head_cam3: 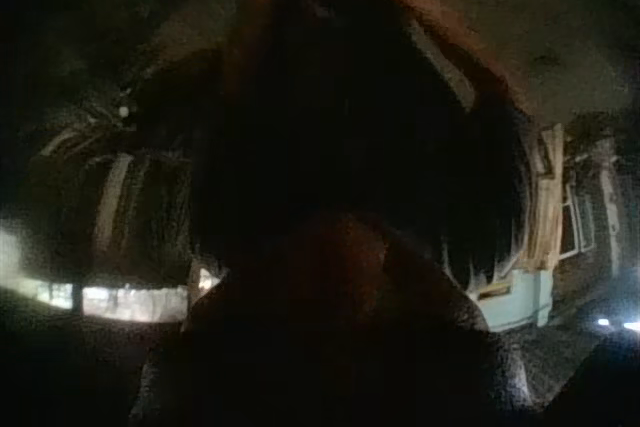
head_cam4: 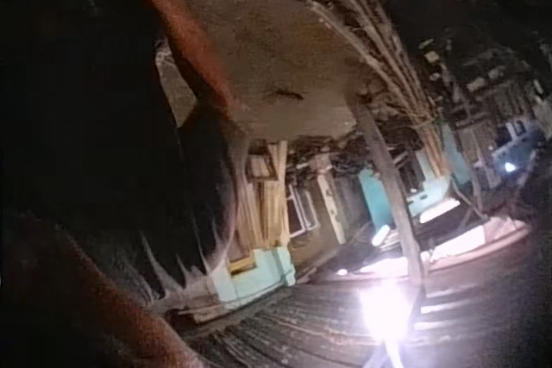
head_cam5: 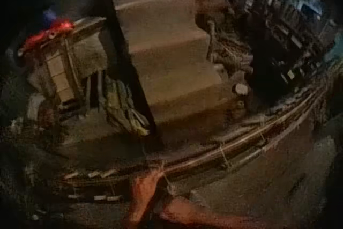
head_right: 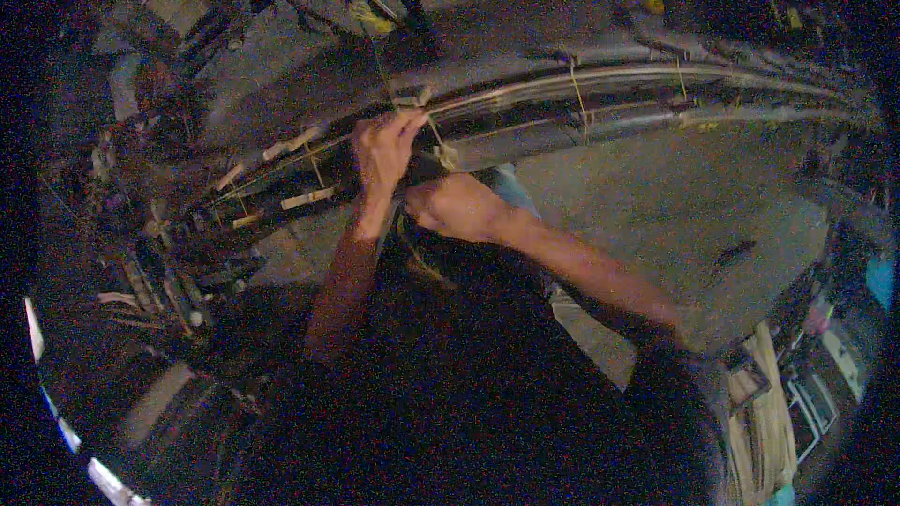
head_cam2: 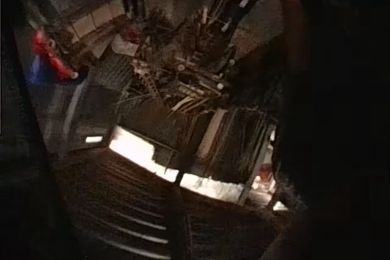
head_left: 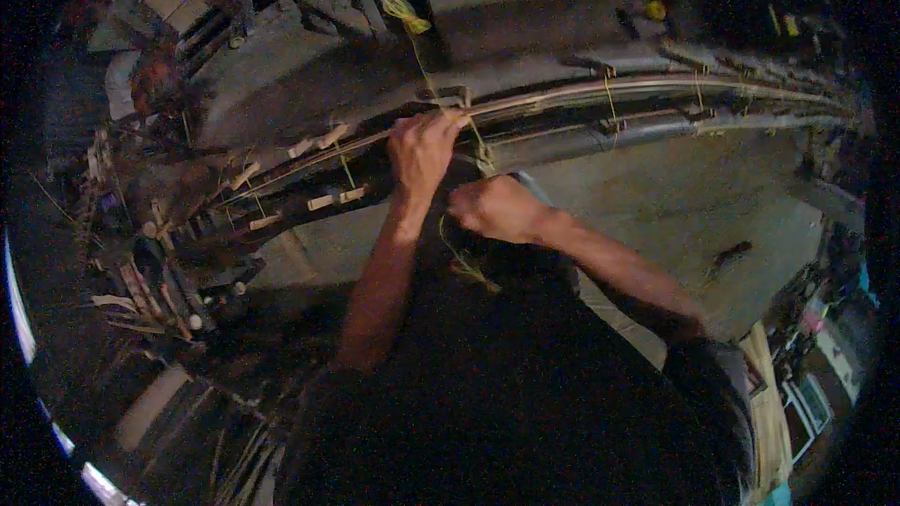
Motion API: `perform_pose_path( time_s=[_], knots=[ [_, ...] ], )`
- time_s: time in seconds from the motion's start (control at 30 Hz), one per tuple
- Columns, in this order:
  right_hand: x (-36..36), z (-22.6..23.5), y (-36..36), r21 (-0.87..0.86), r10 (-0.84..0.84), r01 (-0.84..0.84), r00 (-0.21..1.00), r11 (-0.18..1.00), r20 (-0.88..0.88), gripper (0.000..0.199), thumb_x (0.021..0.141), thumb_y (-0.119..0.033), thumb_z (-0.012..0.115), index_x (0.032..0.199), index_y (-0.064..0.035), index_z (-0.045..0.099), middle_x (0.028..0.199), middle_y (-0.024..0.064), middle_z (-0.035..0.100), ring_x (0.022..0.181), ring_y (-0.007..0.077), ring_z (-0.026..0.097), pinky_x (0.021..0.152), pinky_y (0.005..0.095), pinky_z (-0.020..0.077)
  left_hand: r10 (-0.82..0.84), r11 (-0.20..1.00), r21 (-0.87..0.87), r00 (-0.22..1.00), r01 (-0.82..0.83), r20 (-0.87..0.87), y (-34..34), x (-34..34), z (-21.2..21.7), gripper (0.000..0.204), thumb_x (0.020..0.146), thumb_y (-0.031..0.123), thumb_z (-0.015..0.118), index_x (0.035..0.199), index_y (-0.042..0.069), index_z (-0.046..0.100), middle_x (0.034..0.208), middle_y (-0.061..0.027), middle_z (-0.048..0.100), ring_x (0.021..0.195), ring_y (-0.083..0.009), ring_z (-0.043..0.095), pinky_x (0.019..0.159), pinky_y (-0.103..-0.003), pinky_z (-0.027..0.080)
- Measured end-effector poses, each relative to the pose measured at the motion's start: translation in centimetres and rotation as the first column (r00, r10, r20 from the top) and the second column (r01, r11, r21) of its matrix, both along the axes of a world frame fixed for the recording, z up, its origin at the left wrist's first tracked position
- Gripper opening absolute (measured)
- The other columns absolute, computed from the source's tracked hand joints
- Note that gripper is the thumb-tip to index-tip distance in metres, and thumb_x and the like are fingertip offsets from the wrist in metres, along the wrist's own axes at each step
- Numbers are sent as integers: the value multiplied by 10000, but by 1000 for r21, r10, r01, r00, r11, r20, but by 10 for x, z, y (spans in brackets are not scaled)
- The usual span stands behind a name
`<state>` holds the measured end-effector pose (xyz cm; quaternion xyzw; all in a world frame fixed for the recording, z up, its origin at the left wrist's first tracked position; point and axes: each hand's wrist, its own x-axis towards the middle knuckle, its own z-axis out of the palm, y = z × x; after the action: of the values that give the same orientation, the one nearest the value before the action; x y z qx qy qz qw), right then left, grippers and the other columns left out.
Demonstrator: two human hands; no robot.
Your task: The person repeatedly ties thin wooden sticks together using yellow string. They wrap the string around the sticks, pull it tight, and secure it with knots. The process is repeated multiple times along the length of the sticks.
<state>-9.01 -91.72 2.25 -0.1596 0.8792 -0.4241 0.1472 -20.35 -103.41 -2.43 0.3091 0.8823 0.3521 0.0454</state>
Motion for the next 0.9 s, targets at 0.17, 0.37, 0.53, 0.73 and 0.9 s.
perform_pose_path(
  time_s=[0.17, 0.37, 0.53, 0.73, 0.9],
  knots=[
    [27, -28, -26, 43, -195, 193, 980, 980, 46, 198, 779, -125, 533, 923, -18, 615, 829, 178, 649, 759, 309, 660, 652, 442, 528, -177, 900, 435, 918, 6, 355, 19, -5, 63, 212, 942, 187, 534, 839, 23, 621, 749, -54, 636, 707, -125, 585, 622, -279, 438],
    [-6, -64, 38, -406, -338, 913, 373, -31, 864, 218, 930, -294, 509, 975, -90, 573, 686, -17, 534, 556, 84, 468, 481, 242, 351, -146, 961, 239, 475, -141, 868, 65, -135, -30, 307, 927, 305, 508, 814, 23, 550, 675, 11, 495, 610, -90, 489, 544, -257, 399],
    [79, -21, 16, -62, -472, 956, 197, 287, 859, 379, 939, -368, 517, 1078, -28, 611, 926, 48, 621, 854, 140, 566, 784, 301, 467, -156, 986, 46, 819, 157, 552, 36, -163, 17, 344, 940, 345, 500, 1012, 29, 615, 881, -45, 650, 799, -123, 615, 684, -260, 474],
    [40, -58, -172, -299, -452, 953, 289, 52, 844, 342, 885, -237, 604, 1190, -82, 582, 934, 21, 590, 914, 125, 529, 797, 290, 437, -449, 892, 352, 634, 282, 630, -124, -166, 105, 402, 971, 387, 455, 1091, 38, 613, 999, -94, 669, 922, -180, 637, 795, -319, 493],
    [-20, 19, -168, -97, -582, 634, 752, 767, 309, 228, 874, -146, 596, 1087, -78, 639, 953, 96, 628, 926, 180, 593, 779, 313, 475, -360, 900, -113, 865, 420, 349, -175, -112, 91, 440, 930, 400, 494, 1145, 27, 584, 1087, -161, 649, 983, -292, 636, 884, -364, 476]
  ],
)
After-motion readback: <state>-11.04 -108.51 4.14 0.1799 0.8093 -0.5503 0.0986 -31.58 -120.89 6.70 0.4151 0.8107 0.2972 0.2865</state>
